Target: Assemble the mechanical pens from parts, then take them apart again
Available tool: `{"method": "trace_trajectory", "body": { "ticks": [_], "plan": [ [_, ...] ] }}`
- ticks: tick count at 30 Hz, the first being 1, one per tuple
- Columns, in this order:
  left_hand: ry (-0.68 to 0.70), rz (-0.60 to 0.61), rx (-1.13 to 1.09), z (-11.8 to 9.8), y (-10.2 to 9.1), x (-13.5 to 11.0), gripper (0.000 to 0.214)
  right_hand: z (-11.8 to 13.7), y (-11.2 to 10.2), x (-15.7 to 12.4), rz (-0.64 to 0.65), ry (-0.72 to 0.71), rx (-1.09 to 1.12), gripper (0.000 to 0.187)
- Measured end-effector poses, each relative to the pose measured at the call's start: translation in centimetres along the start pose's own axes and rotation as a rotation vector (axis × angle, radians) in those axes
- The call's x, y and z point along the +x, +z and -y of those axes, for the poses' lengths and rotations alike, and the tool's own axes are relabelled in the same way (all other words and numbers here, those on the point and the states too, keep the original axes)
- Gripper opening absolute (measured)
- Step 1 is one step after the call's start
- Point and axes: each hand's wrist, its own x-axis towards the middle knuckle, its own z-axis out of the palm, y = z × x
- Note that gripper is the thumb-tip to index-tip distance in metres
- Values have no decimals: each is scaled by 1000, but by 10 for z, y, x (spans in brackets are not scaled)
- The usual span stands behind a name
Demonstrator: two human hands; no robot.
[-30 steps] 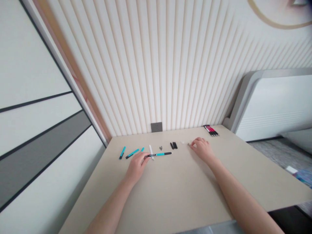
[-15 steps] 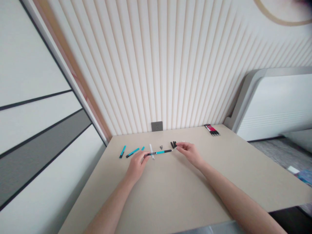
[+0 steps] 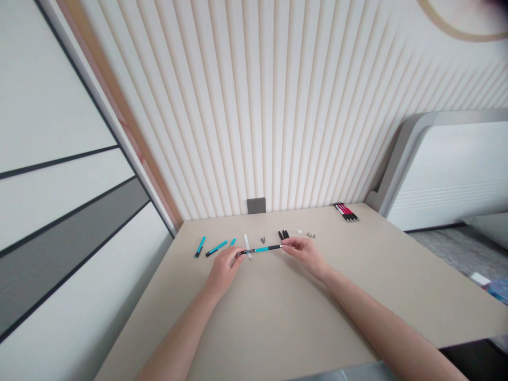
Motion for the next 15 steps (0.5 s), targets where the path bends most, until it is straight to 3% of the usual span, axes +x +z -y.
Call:
{"method": "trace_trajectory", "body": {
  "ticks": [10,15],
  "plan": [
    [-5,34,-17,6,5,-2,15,-5,4,-1,-33,-28,-275,36],
    [-15,25,-19,4,4,-1,15,-3,4,-4,25,-63,-456,51]
  ]
}}
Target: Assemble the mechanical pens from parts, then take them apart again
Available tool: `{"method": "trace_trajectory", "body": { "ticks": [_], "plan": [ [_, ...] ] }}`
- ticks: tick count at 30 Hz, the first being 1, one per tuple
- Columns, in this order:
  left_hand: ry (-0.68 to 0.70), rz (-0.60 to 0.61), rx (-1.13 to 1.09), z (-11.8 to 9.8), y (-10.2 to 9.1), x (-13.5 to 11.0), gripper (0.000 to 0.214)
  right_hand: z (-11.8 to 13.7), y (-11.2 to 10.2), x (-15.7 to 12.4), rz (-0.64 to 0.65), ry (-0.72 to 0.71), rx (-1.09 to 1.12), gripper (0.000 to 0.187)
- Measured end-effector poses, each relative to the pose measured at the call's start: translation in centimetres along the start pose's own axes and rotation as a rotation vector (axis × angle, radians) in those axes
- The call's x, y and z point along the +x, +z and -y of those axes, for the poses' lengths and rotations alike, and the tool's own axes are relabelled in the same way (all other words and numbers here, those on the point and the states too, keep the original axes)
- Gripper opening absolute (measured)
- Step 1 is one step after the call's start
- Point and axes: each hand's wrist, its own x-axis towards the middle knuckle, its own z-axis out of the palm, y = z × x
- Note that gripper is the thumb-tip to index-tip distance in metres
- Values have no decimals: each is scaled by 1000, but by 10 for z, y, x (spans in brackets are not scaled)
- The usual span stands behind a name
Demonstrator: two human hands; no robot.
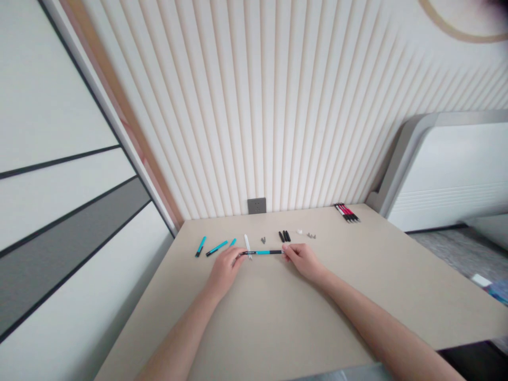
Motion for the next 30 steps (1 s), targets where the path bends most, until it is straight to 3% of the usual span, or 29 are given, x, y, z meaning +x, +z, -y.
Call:
{"method": "trace_trajectory", "body": {
  "ticks": [4,10,16,25,30],
  "plan": [
    [-5,-12,-6,-1,-1,1,15,4,-6,-1,-4,-71,-21,34],
    [-22,-7,-15,-1,-1,0,14,6,-12,-1,5,-109,-37,25],
    [-23,6,-23,-3,0,0,14,4,-11,-1,38,-100,-107,44],
    [-25,-2,-21,-5,-1,0,15,7,-12,-2,-15,-168,-120,27],
    [2,-6,3,-3,-1,0,14,11,-17,-6,119,-235,-158,37]
  ]
}}
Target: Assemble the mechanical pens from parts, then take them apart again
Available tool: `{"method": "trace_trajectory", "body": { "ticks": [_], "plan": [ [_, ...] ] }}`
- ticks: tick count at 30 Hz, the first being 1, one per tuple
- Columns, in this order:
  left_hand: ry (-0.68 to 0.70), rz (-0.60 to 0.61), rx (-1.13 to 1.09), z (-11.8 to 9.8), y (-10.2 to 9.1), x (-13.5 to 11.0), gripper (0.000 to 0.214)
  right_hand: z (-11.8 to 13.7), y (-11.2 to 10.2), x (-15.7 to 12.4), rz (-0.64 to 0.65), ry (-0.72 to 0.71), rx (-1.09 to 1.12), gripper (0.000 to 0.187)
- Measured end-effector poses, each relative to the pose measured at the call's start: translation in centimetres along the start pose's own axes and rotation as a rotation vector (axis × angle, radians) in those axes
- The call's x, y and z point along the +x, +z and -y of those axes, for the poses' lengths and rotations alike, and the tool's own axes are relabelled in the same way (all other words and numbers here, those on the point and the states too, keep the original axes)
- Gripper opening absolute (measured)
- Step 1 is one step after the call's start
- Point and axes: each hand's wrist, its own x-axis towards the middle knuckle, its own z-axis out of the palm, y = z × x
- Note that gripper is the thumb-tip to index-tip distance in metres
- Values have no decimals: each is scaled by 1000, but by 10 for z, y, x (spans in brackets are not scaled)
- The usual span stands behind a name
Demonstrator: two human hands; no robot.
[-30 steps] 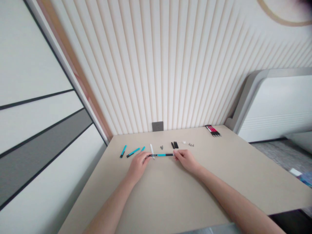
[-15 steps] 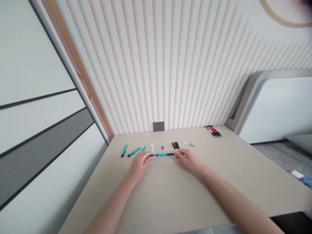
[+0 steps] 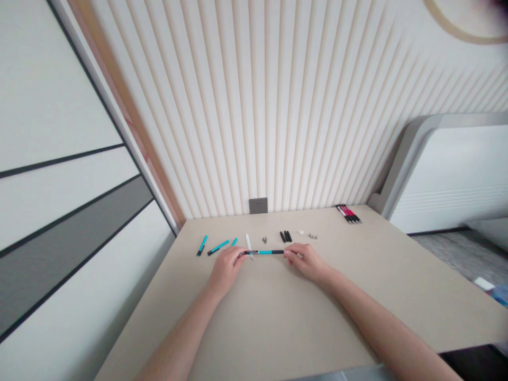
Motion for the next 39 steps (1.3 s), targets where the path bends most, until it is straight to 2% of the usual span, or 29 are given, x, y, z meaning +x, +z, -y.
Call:
{"method": "trace_trajectory", "body": {
  "ticks": [4,7,13,18,22,27,30,34,39],
  "plan": [
    [13,1,23,1,0,0,15,2,0,-2,73,66,50,46],
    [17,-7,23,0,0,1,16,0,3,-1,40,92,70,50],
    [-32,18,26,-1,1,-1,17,-5,3,1,-64,54,9,33],
    [-37,34,9,-2,1,-1,18,-2,-3,2,-61,-33,-48,30],
    [-21,21,14,-1,0,0,17,4,-9,-1,30,-73,-55,34],
    [17,18,49,1,-2,0,16,7,-10,-6,234,23,145,44],
    [14,19,32,-1,-4,0,15,6,-8,-7,232,71,218,46],
    [-62,14,-73,-7,-3,1,15,6,-5,-5,125,11,137,41],
    [-311,-89,-367,-10,4,1,26,7,3,-6,170,-48,84,35]
  ]
}}
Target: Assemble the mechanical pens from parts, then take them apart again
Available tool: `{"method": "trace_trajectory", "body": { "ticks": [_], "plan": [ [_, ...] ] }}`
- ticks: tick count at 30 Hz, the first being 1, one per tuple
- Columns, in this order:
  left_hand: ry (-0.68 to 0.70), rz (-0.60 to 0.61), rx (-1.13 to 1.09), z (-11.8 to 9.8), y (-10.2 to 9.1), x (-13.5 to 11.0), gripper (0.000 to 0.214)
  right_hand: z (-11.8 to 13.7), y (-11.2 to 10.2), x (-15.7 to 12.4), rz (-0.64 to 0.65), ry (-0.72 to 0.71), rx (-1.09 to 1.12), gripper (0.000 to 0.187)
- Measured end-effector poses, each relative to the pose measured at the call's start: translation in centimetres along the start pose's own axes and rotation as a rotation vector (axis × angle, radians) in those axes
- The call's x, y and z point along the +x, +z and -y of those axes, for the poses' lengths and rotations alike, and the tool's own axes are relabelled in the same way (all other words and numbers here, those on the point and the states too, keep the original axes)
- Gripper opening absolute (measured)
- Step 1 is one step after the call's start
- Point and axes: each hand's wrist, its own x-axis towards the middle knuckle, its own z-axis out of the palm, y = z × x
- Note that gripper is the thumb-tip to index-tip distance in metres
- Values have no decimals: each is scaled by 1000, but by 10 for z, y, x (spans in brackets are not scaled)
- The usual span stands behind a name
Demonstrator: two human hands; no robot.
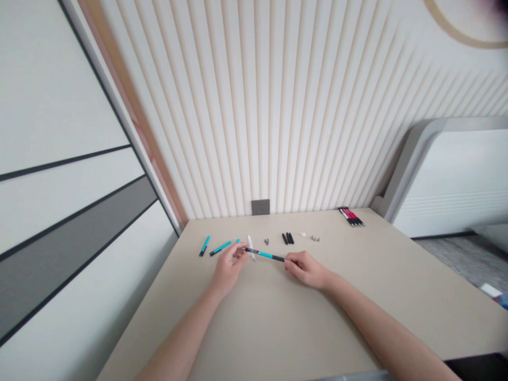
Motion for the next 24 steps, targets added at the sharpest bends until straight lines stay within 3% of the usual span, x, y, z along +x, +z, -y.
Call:
{"method": "trace_trajectory", "body": {
  "ticks": [4,7,13,18,21,24],
  "plan": [
    [-158,-86,-329,-3,8,0,43,8,15,4,41,-74,-77,26],
    [-213,-94,-425,-9,14,0,48,16,29,8,10,-102,-183,27],
    [-263,49,-484,-19,24,-5,66,29,46,12,-23,-109,-318,30],
    [-270,143,-548,-22,26,-9,78,37,44,9,27,-173,-311,31],
    [-264,213,-585,-23,25,-11,83,35,38,10,-100,-107,-163,25],
    [-266,295,-587,-24,27,-14,90,30,37,13,-268,-22,31,38]
  ]
}}
